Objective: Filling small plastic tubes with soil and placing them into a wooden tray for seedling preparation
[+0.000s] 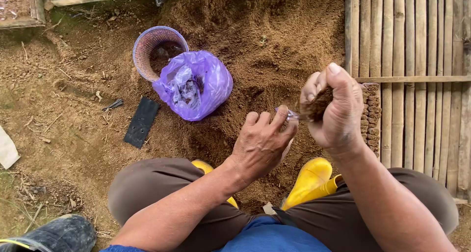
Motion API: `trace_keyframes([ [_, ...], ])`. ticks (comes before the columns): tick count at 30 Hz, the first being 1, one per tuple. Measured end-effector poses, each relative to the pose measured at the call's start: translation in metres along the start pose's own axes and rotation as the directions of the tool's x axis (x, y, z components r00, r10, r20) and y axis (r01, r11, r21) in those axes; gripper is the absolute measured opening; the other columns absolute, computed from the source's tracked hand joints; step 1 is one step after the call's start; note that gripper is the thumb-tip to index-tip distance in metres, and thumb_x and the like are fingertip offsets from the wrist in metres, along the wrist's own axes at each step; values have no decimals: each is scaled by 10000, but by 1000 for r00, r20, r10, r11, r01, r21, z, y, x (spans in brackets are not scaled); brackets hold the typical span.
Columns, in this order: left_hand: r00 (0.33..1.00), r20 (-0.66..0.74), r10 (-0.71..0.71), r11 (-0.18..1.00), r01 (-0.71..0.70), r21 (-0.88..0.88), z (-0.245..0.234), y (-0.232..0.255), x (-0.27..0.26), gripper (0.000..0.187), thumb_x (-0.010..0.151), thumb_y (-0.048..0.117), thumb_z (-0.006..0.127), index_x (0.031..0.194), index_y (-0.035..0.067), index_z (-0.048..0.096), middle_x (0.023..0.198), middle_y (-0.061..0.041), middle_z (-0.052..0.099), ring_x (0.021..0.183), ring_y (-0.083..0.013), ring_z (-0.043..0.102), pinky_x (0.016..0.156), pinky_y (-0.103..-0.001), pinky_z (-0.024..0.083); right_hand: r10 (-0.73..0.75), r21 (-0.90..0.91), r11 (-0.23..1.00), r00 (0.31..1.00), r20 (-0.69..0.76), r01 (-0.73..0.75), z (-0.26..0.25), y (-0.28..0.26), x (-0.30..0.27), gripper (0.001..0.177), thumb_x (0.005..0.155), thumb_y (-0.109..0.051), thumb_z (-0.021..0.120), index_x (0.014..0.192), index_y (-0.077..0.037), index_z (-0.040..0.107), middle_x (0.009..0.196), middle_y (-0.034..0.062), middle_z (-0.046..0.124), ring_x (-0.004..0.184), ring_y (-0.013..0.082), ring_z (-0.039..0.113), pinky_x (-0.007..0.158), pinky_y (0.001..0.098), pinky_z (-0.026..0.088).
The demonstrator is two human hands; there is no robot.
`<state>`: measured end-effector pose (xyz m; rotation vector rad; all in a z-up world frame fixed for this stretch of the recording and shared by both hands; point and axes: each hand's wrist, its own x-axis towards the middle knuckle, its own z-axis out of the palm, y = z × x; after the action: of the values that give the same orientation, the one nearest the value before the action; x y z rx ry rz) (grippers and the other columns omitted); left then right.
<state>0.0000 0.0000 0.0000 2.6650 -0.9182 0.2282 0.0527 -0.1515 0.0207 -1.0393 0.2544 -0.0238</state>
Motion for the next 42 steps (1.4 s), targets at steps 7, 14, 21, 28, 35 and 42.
trace_keyframes([
  [7, 999, -38, 29, 999, -27, 44, 3, 2, -1, 411, 791, 309, 801, 1143, 136, 680, 1243, -174, 573, 802, -276, 617, 774, -418, 407, 3, -64, 998, 1000, 27, -1, 0, -1, -5, 348, 1036, -229, 524, 701, -135, 520, 605, 78, 539, 509, 148, 553, 491, 233, 469],
  [14, 999, -44, 17, 1000, -16, 19, 0, 3, -2, 403, 796, 313, 811, 1138, 142, 684, 1208, -156, 555, 777, -265, 602, 776, -411, 407, -88, -102, 990, 994, 60, 93, 9, 1, -10, 366, 1039, -166, 510, 679, -103, 531, 686, 130, 572, 572, 158, 587, 520, 246, 494],
  [21, 999, -38, 7, 999, -6, 44, -2, 3, -1, 486, 803, 339, 805, 1214, 142, 638, 1215, -133, 550, 788, -242, 614, 796, -405, 417, -89, -23, 996, 994, 65, 91, 25, -6, -16, 377, 1042, -153, 503, 677, -63, 530, 654, 124, 520, 556, 186, 592, 477, 260, 493],
  [28, 1000, -25, 7, 1000, -7, 13, 8, 1, -4, 355, 802, 318, 797, 1110, 169, 703, 1225, -153, 569, 805, -269, 615, 789, -423, 407, -187, -47, 980, 973, 137, 195, 17, 3, -12, 399, 1053, -117, 479, 662, -45, 516, 618, 112, 459, 618, 245, 618, 626, 313, 563],
  [35, 1000, -29, 5, 1000, -5, 3, 4, 1, -3, 367, 790, 283, 793, 1122, 179, 674, 1211, -155, 567, 804, -282, 612, 780, -426, 404, -232, -24, 971, 956, 181, 240, 17, 5, -15, 391, 1048, -103, 492, 666, -22, 526, 592, 137, 456, 640, 268, 607, 760, 387, 598],
  [42, 1000, 22, -20, 1000, 20, 23, 2, -3, -3, 256, 827, 265, 766, 1065, 186, 715, 1177, -158, 606, 778, -261, 635, 772, -415, 403, -108, -311, 925, 936, 335, 218, 36, -20, -28, 159, 1005, -122, 587, 1003, -10, 700, 901, 183, 708, 1012, 277, 698, 973, 461, 569],
])
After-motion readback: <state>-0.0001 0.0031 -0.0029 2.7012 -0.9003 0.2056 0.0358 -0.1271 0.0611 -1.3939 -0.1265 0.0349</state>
